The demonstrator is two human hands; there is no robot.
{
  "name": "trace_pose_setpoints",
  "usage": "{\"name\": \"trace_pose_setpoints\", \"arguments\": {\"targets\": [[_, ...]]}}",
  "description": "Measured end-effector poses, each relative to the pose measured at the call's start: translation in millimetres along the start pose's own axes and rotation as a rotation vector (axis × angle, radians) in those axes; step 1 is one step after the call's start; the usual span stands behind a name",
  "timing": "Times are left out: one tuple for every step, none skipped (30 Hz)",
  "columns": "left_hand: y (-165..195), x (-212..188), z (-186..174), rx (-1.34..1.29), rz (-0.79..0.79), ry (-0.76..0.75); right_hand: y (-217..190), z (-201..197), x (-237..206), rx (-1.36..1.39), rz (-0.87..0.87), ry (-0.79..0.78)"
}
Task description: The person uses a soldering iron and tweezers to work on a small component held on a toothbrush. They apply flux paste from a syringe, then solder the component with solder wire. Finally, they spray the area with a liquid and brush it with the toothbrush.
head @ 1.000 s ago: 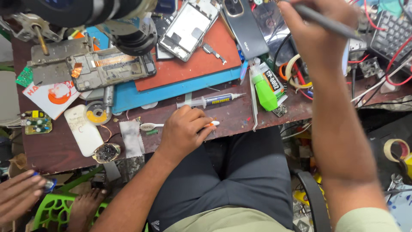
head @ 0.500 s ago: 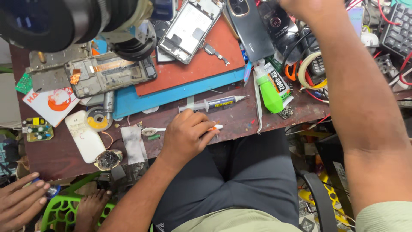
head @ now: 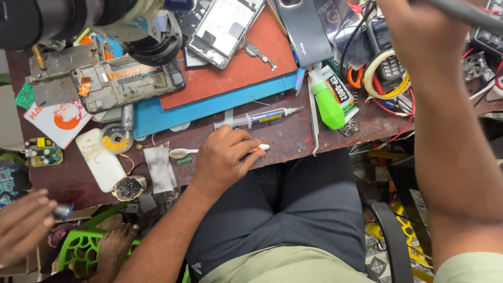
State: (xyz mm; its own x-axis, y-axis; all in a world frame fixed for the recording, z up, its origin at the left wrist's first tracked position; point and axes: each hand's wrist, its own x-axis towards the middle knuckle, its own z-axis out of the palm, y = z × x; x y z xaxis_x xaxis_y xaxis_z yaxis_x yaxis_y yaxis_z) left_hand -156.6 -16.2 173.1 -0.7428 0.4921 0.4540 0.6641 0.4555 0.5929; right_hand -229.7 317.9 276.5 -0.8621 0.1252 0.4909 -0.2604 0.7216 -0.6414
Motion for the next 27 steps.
{"name": "trace_pose_setpoints", "arguments": {"targets": [[2,-2,0,-0.003,-0.001,0.0,0,-10,-21,0.194,0.063,0.043],[3,-3,1,-0.005,0.001,0.001,2,-18,-40,0.394,0.131,0.074],[3,-3,3,-0.008,0.009,0.007,3,-28,-63,0.678,0.197,0.093],[4,-3,5,-0.001,0.02,0.016,7,-37,-79,0.852,0.241,0.105],[6,-4,7,0.001,0.027,0.02,13,-47,-94,1.027,0.285,0.125],[8,-5,10,0.001,0.038,0.019,19,-55,-109,1.105,0.33,0.14],[10,-6,13,0.009,0.036,0.017,24,-65,-125,1.18,0.377,0.161],[12,-7,17,0.016,0.033,0.014,29,-75,-140,1.254,0.426,0.183],[15,-8,20,0.026,0.03,0.011,34,-82,-152,1.333,0.472,0.205],[17,-7,22,0.031,0.03,0.004,39,-88,-161,1.378,0.487,0.214],[19,-7,25,0.035,0.028,-0.001,42,-93,-170,1.424,0.502,0.224],[21,-7,27,0.04,0.023,-0.006,45,-95,-177,1.434,0.494,0.221],[23,-7,29,0.046,0.022,-0.012,45,-96,-183,1.439,0.47,0.209],[24,-7,30,0.054,0.016,-0.016,44,-97,-188,1.445,0.446,0.197],[26,-9,31,0.062,0.003,-0.018,39,-97,-194,1.445,0.413,0.174],[27,-10,33,0.05,0.035,0.001,33,-95,-200,1.401,0.383,0.157],[27,-13,35,0.048,0.056,0.015,26,-93,-206,1.357,0.354,0.142],[27,-19,35,0.051,0.066,0.025,15,-92,-217,1.27,0.329,0.13],[27,-25,36,0.053,0.056,0.015,7,-84,-227,1.166,0.272,0.087],[26,-32,37,0.056,0.047,0.004,-2,-75,-237,1.063,0.213,0.051],[23,-37,38,0.055,0.043,0.006,-7,-60,-246,0.938,0.102,0.003],[20,-39,42,0.05,0.044,0.01,-9,-45,-252,0.872,0.085,-0.03],[15,-42,43,0.043,0.051,0.009,-11,-30,-259,0.806,0.066,-0.061],[11,-44,46,0.043,0.038,0.013,-12,-10,-267,0.793,0.149,-0.088],[7,-44,49,0.039,0.031,0.015,-11,2,-271,0.745,0.184,-0.138],[3,-44,51,0.037,0.028,0.017,-10,13,-275,0.695,0.217,-0.19],[0,-45,51,0.036,0.024,0.017,-10,23,-278,0.619,0.208,-0.269]]}}
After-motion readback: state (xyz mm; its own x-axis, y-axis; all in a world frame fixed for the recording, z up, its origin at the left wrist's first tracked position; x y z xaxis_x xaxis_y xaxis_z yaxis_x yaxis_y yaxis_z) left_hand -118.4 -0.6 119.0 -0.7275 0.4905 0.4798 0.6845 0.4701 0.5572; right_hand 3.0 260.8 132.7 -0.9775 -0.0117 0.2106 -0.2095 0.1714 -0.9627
